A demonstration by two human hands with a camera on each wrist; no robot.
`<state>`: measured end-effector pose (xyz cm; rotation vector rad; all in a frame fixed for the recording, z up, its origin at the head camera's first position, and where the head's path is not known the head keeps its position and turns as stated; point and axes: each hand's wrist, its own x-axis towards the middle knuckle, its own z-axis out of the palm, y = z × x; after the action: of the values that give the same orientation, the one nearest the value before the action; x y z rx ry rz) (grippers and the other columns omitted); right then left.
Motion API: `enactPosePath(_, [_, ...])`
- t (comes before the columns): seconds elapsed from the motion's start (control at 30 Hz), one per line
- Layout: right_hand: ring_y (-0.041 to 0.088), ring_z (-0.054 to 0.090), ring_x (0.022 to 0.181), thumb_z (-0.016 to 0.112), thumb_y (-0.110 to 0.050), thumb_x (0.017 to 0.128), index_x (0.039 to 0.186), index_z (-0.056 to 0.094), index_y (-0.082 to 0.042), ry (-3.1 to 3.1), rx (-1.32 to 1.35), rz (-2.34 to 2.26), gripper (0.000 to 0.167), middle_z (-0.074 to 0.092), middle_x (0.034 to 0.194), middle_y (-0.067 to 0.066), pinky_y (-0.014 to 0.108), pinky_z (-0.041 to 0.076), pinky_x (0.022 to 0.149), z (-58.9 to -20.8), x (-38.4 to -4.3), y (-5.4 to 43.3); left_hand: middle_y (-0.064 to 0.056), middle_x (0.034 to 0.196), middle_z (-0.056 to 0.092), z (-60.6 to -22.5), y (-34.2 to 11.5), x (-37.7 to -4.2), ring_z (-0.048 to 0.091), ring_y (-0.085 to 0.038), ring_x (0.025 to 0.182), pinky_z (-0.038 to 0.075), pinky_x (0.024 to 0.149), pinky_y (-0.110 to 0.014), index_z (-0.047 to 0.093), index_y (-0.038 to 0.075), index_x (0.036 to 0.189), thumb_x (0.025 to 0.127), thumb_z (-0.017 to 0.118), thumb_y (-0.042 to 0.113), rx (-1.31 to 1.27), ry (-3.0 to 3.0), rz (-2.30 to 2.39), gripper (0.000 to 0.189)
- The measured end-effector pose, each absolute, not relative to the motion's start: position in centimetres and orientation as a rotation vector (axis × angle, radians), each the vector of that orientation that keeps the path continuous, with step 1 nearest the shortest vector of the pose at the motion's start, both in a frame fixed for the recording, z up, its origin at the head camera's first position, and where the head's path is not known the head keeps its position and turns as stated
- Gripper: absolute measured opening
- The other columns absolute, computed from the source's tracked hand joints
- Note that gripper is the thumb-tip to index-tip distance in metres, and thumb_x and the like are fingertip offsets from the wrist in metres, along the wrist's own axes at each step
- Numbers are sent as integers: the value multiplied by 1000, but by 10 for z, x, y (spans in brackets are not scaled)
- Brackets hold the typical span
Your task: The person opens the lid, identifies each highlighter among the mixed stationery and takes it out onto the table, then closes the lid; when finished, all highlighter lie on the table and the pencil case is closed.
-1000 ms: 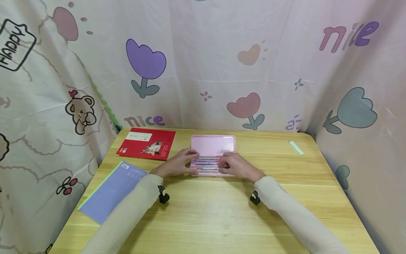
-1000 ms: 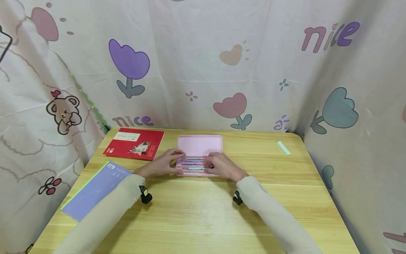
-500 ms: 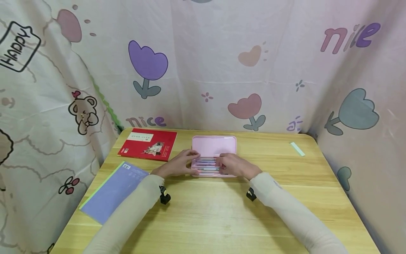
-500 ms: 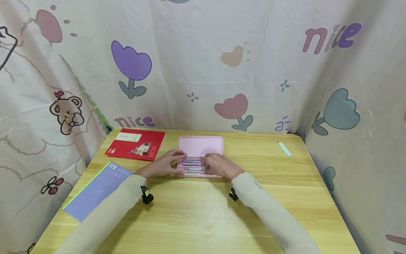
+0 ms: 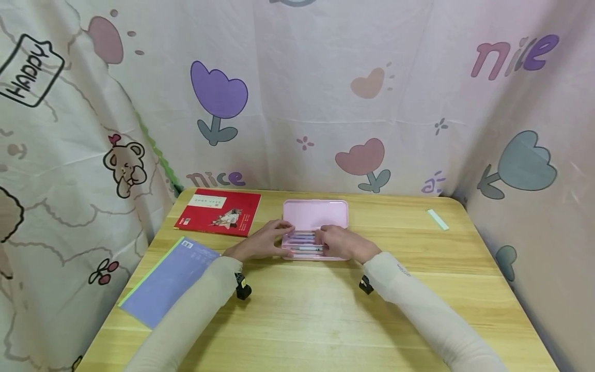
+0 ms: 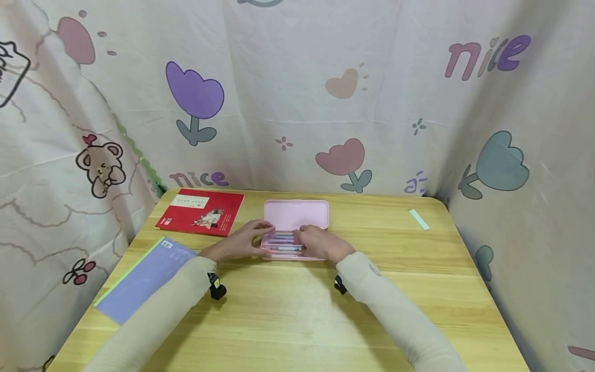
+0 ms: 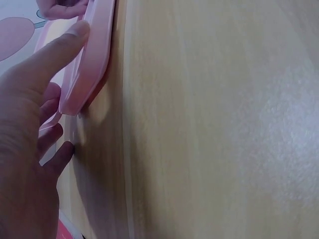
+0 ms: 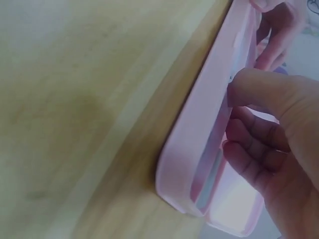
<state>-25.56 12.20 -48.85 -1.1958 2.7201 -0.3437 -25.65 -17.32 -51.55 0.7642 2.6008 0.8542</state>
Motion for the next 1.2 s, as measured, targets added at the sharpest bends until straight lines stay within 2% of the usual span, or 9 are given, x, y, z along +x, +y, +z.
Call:
enactPosePath(0.13, [20, 67, 94, 82, -3, 91, 105, 75, -9, 2754, -1263, -370, 17, 72, 109, 8, 34, 63, 86, -491, -254, 127, -10, 170, 41, -516, -174, -257, 32, -36, 161, 30, 133, -63, 47, 13, 166, 92, 85, 53, 781, 2606, 849, 92])
enactPosePath(0.3, [14, 62, 88, 84, -7, 95, 97, 77, -12, 2767, -1296, -454, 9, 71, 100, 0, 29, 59, 81, -495, -251, 133, -8, 171, 41, -518, -175, -257, 31, -35, 162, 30, 133, -62, 46, 15, 166, 92, 85, 55, 772, 2608, 847, 93])
enactPosePath(0.6, [9, 62, 87, 80, -13, 100, 98, 84, -13, 2696, -1243, -493, 4, 77, 98, -3, 27, 57, 81, -490, -249, 134, -8, 170, 42, -520, -174, -258, 34, -35, 160, 32, 132, -62, 47, 15, 166, 93, 84, 56, 788, 2612, 840, 92])
enactPosePath(0.77, [7, 63, 82, 80, -12, 100, 101, 86, -13, 2694, -1209, -471, 6, 81, 98, -2, 27, 58, 80, -485, -244, 132, -8, 169, 42, -518, -175, -258, 34, -35, 160, 31, 133, -62, 46, 14, 166, 92, 85, 54, 791, 2622, 834, 92])
enactPosePath(1.07, [8, 66, 81, 79, -7, 99, 108, 86, -6, 2683, -1030, -593, 11, 84, 109, 8, 29, 63, 80, -476, -236, 128, -8, 170, 42, -518, -173, -257, 32, -35, 161, 31, 133, -62, 47, 15, 166, 92, 85, 54, 762, 2609, 844, 92])
enactPosePath(1.2, [9, 68, 82, 79, -7, 99, 108, 85, -6, 2705, -909, -714, 11, 84, 104, 6, 30, 62, 80, -476, -235, 127, -8, 171, 41, -519, -173, -257, 32, -35, 161, 31, 132, -63, 47, 16, 166, 92, 85, 56, 744, 2609, 850, 93])
